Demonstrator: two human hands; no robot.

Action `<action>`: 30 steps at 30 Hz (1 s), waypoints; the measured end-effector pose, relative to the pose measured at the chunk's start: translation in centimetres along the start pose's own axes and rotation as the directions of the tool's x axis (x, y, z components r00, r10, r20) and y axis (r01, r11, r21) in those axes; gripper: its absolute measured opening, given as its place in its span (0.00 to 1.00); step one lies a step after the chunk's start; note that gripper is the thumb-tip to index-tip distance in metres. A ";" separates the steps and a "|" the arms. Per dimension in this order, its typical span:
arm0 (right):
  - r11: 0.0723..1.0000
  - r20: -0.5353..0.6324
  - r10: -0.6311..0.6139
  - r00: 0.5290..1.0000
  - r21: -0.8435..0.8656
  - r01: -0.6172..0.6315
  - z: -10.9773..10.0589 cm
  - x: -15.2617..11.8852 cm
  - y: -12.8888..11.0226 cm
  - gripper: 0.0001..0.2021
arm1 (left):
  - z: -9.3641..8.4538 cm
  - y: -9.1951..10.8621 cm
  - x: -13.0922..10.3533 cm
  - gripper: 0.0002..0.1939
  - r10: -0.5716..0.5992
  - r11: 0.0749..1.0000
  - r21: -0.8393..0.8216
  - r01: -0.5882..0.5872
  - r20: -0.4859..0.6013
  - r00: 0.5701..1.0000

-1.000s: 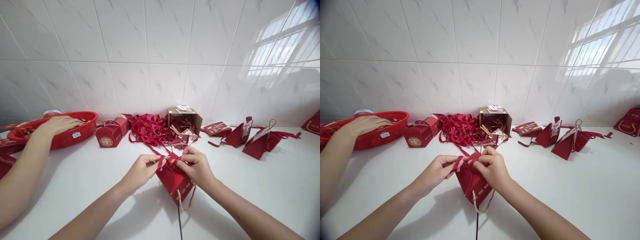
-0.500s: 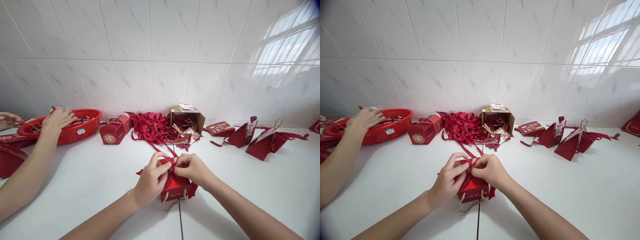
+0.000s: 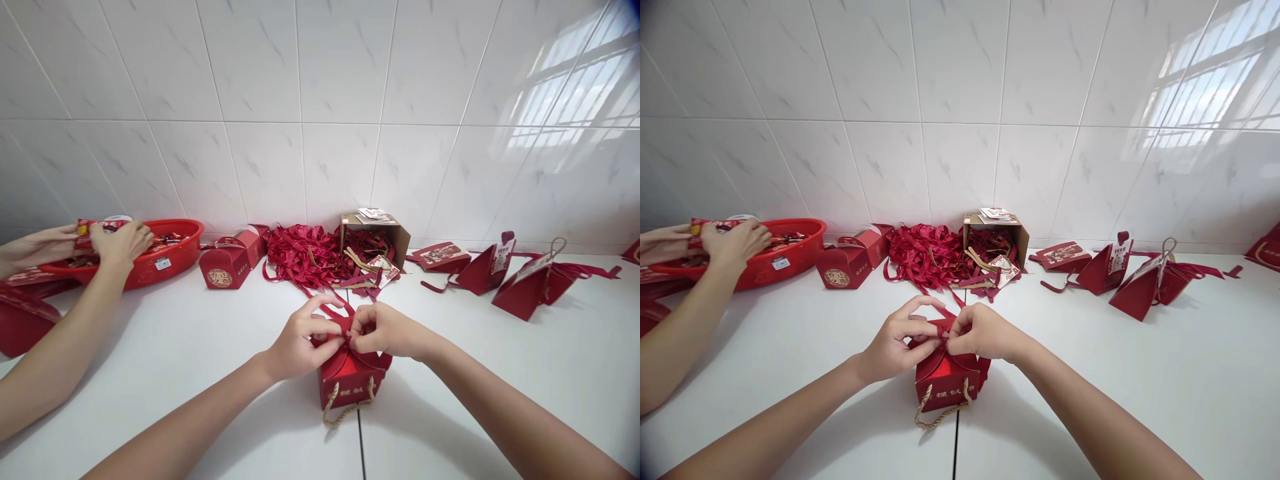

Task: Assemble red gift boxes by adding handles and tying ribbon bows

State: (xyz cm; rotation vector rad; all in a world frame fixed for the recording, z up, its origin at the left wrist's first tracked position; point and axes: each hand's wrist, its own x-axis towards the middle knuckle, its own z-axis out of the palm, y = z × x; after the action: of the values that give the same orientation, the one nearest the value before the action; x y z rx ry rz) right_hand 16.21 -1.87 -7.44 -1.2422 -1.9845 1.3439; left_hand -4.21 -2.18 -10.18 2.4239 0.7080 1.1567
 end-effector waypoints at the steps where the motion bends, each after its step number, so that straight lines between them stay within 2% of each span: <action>1: 0.999 -0.017 -0.014 1.000 -0.033 0.013 -0.2 -0.2 0.0 0.01 | -0.4 0.2 0.1 0.06 -0.022 1.000 0.015 0.022 -0.005 1.000; 4: 0.987 -0.095 -0.066 0.993 -0.150 0.052 -0.8 -1.0 0.1 0.02 | -2.0 0.4 0.3 0.05 -0.105 0.992 0.073 0.105 0.007 0.994; 6: 0.970 -0.134 -0.113 0.985 -0.232 0.080 -0.9 -1.4 0.1 0.03 | -2.7 0.4 0.5 0.06 -0.182 0.982 0.057 0.179 0.052 0.982; 11: 0.899 -0.193 -0.248 0.949 -0.411 0.152 -0.4 -1.7 0.0 0.04 | -2.6 0.6 1.1 0.10 -0.360 0.880 -0.213 0.424 0.283 0.889; 13: 0.868 -0.203 -0.285 0.937 -0.468 0.162 -0.3 -1.7 0.1 0.04 | -2.4 0.8 1.1 0.13 -0.375 0.860 -0.221 0.460 0.337 0.863; 14: 0.853 -0.204 -0.298 0.932 -0.496 0.164 -0.2 -1.8 0.2 0.05 | -2.4 0.9 1.1 0.14 -0.373 0.879 -0.172 0.446 0.338 0.864; 16: 0.823 -0.205 -0.317 0.926 -0.544 0.162 0.0 -1.9 0.4 0.05 | -2.6 1.0 1.0 0.16 -0.337 0.939 0.045 0.340 0.302 0.892; 18: 0.805 -0.202 -0.323 0.924 -0.572 0.157 0.2 -2.0 0.5 0.06 | -2.9 1.0 1.0 0.16 -0.264 0.942 0.277 0.191 0.257 0.930; 19: 0.802 -0.201 -0.323 0.925 -0.577 0.154 0.3 -2.0 0.5 0.06 | -3.1 0.9 1.0 0.16 -0.232 0.931 0.334 0.145 0.237 0.943; 20: 0.801 -0.203 -0.322 0.925 -0.579 0.152 0.4 -2.0 0.5 0.06 | -3.2 0.9 1.0 0.17 -0.216 0.932 0.337 0.133 0.219 0.952; 23: 0.796 -0.229 -0.320 0.919 -0.591 0.129 0.7 -2.0 0.3 0.06 | -3.3 0.6 0.9 0.19 -0.224 0.964 0.189 0.186 0.207 0.952; 25: 0.791 -0.249 -0.312 0.917 -0.603 0.105 0.8 -2.0 0.2 0.05 | -3.5 0.3 0.7 0.20 -0.226 0.966 0.173 0.191 0.217 0.950; 27: 0.792 -0.255 -0.294 0.921 -0.604 0.086 0.8 -2.0 0.4 0.06 | -3.7 0.0 0.4 0.21 -0.215 0.945 0.290 0.153 0.194 0.957; 30: 0.806 -0.260 -0.265 0.929 -0.589 0.065 0.8 -2.1 0.5 0.06 | -4.1 -0.3 -0.1 0.20 -0.159 0.852 0.519 0.064 0.140 0.977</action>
State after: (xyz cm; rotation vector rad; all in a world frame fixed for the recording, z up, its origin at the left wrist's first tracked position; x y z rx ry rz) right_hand 16.88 -4.03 -8.03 -1.3823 -2.2493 0.3994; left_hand -7.55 -1.53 -7.95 2.8179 1.2086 0.7552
